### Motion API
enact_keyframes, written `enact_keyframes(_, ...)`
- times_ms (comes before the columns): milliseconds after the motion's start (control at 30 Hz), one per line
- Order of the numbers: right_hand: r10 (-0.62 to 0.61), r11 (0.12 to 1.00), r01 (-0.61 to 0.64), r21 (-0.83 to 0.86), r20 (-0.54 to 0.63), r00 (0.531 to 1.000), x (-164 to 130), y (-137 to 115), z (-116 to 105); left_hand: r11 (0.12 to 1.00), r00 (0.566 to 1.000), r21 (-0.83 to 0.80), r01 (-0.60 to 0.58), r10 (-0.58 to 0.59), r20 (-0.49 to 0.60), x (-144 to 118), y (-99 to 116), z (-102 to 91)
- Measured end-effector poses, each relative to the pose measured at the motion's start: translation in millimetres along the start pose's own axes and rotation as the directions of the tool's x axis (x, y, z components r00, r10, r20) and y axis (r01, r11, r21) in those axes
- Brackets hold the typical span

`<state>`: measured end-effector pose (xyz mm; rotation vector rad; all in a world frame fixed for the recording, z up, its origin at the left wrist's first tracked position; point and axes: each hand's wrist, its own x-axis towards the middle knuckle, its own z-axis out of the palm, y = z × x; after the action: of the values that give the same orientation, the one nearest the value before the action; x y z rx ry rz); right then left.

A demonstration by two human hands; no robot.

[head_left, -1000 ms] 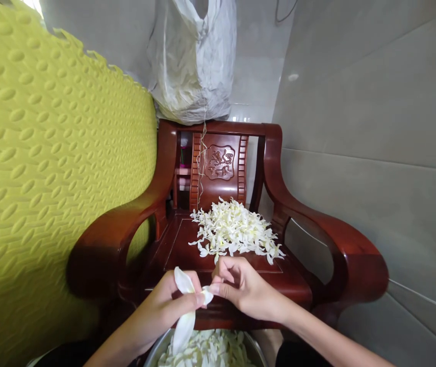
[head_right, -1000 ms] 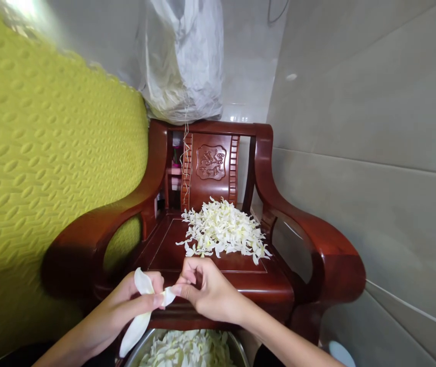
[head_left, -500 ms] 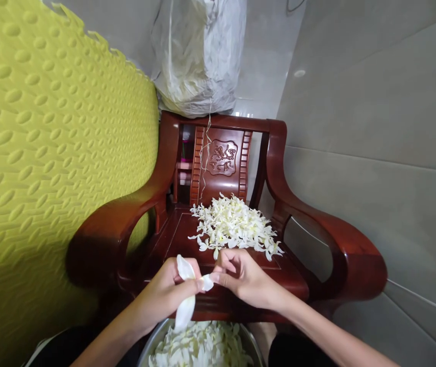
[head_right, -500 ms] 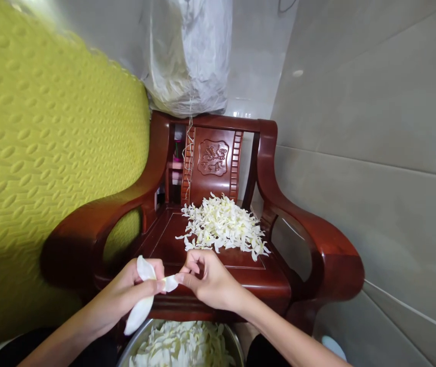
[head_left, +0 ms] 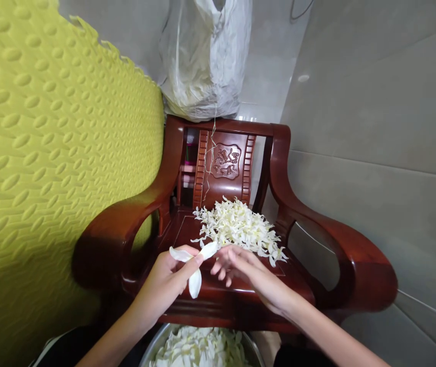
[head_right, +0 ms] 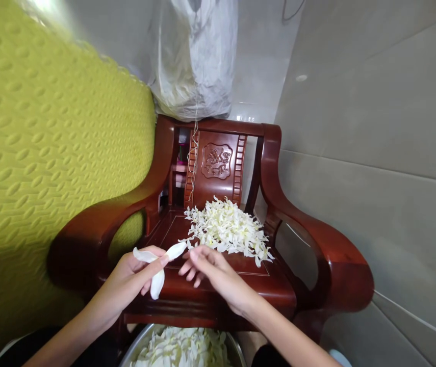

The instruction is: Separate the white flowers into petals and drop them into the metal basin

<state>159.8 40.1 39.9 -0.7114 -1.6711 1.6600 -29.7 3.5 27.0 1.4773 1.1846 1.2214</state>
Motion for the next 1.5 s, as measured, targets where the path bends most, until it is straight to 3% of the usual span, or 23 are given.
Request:
enact_keyframes(100,0.003,0.989,0.012,-0.146,0.102,0.995,-7,1,10,0.999,1.0,-0.05,-0.008,0.006,-0.029,-1,-3,3.5)
enact_keyframes(300,-0.117,0.935,0.071,-0.348,-0.113,0.987,-12,6,23,0.992,0.999,-0.114,-0.045,0.042,-0.028,-4,-2,7.5)
enact_keyframes(400,-0.133,0.885,0.069,-0.461,-0.107,0.985,-13,6,19,0.992,1.0,-0.122,-0.02,0.021,0.008,-6,-1,6.9)
enact_keyframes(533,-0.182,0.816,0.105,-0.569,-0.08,0.98,-14,6,16,0.979,0.998,-0.195,0.055,-0.06,-0.021,-6,1,7.3)
enact_keyframes(633,-0.18,0.854,0.1,-0.511,-0.11,0.977,-13,7,17,0.978,0.997,-0.205,0.033,-0.046,-0.057,-7,1,7.8)
enact_keyframes(800,-0.082,0.944,0.066,-0.323,-0.035,0.996,-10,3,13,0.997,0.982,0.024,-0.073,0.076,-0.174,-14,-1,8.6)
enact_keyframes(1100,-0.08,0.987,0.084,-0.137,0.032,0.996,5,11,5,0.968,0.971,0.247,-0.046,0.101,-0.217,-17,-8,6.0)
enact_keyframes(1233,-0.117,0.972,0.113,-0.204,-0.005,0.993,2,10,11,0.959,0.981,0.282,-0.02,0.072,-0.177,-15,-4,-1.2)
enact_keyframes(1367,-0.066,0.974,0.081,-0.211,0.076,0.995,0,9,16,0.971,0.985,0.237,-0.02,0.06,-0.162,-15,0,-1.5)
enact_keyframes(1500,-0.081,0.956,0.08,-0.281,0.008,0.997,-1,6,18,0.98,0.992,0.199,-0.008,0.033,-0.123,-13,1,-2.6)
